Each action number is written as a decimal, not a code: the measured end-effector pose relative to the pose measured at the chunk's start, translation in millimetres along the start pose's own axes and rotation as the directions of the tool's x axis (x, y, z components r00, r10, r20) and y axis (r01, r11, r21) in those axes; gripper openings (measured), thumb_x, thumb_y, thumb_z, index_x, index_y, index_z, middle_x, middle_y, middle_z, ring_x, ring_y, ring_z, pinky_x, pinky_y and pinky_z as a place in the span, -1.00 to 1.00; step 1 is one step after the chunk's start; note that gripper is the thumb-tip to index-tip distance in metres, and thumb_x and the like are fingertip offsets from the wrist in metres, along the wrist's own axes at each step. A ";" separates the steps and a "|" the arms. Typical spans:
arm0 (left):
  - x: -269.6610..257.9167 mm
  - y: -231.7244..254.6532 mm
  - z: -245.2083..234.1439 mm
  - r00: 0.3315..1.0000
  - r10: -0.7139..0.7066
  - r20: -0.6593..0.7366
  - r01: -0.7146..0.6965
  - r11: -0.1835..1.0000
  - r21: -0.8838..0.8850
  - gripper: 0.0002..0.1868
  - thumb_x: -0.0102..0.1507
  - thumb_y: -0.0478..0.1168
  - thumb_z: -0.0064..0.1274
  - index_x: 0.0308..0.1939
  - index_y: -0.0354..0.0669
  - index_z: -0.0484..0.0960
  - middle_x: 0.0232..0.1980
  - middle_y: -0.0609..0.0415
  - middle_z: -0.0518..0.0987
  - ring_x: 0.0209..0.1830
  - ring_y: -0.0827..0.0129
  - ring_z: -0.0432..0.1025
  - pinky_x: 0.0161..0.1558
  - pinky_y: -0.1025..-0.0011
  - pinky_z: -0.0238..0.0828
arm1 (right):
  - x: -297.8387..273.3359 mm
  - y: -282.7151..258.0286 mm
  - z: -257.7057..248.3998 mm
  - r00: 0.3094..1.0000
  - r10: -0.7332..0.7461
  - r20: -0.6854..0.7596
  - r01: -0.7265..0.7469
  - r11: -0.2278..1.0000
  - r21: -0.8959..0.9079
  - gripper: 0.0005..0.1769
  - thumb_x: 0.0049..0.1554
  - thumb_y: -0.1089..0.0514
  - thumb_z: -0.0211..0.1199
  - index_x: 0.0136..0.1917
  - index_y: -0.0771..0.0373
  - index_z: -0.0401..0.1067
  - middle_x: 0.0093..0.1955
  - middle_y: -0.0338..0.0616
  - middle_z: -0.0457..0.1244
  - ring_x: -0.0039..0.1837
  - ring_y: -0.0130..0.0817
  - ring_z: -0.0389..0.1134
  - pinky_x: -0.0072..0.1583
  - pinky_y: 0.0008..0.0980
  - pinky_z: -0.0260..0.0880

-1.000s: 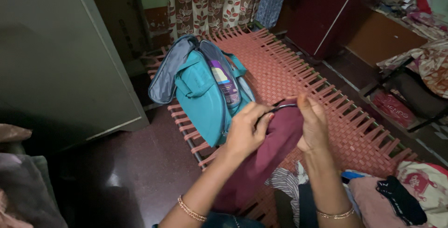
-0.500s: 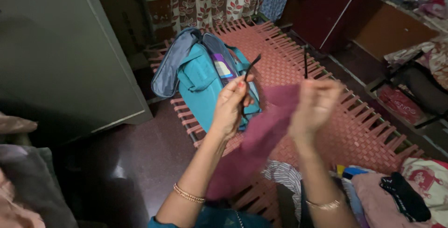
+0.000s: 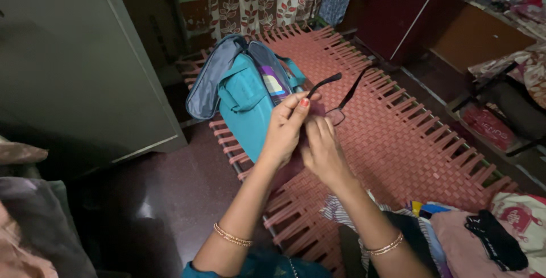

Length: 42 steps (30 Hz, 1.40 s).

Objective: The person cleans a pair of eyeglasses using a maroon cloth, repeatedly wiping the lenses and frames. The person then places the glasses into a light blue backpack and briefly handles a blue water bottle.

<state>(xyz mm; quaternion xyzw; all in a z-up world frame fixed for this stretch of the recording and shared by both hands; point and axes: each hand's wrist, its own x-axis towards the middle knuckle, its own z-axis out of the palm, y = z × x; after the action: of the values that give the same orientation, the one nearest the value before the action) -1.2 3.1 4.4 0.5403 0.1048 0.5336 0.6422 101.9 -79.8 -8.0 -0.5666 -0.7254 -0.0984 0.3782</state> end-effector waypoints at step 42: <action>-51.0 21.9 23.4 0.743 0.608 0.280 -0.634 0.503 0.587 -0.71 0.15 -0.27 0.20 -0.07 -0.26 0.58 -0.16 -0.21 0.56 -0.07 -0.11 0.49 0.06 0.16 0.44 | -23.2 65.0 13.5 0.724 0.590 0.358 -0.305 -0.192 0.933 -0.91 0.29 0.24 0.24 0.07 0.25 0.40 -0.03 -0.13 0.36 -0.03 -0.37 0.41 0.01 -0.37 0.45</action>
<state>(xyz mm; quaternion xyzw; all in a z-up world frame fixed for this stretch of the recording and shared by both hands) -17.9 -54.6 8.7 0.7381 0.0704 0.6463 0.1803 155.9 -67.4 -51.2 -0.3449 -0.2807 0.5110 0.7356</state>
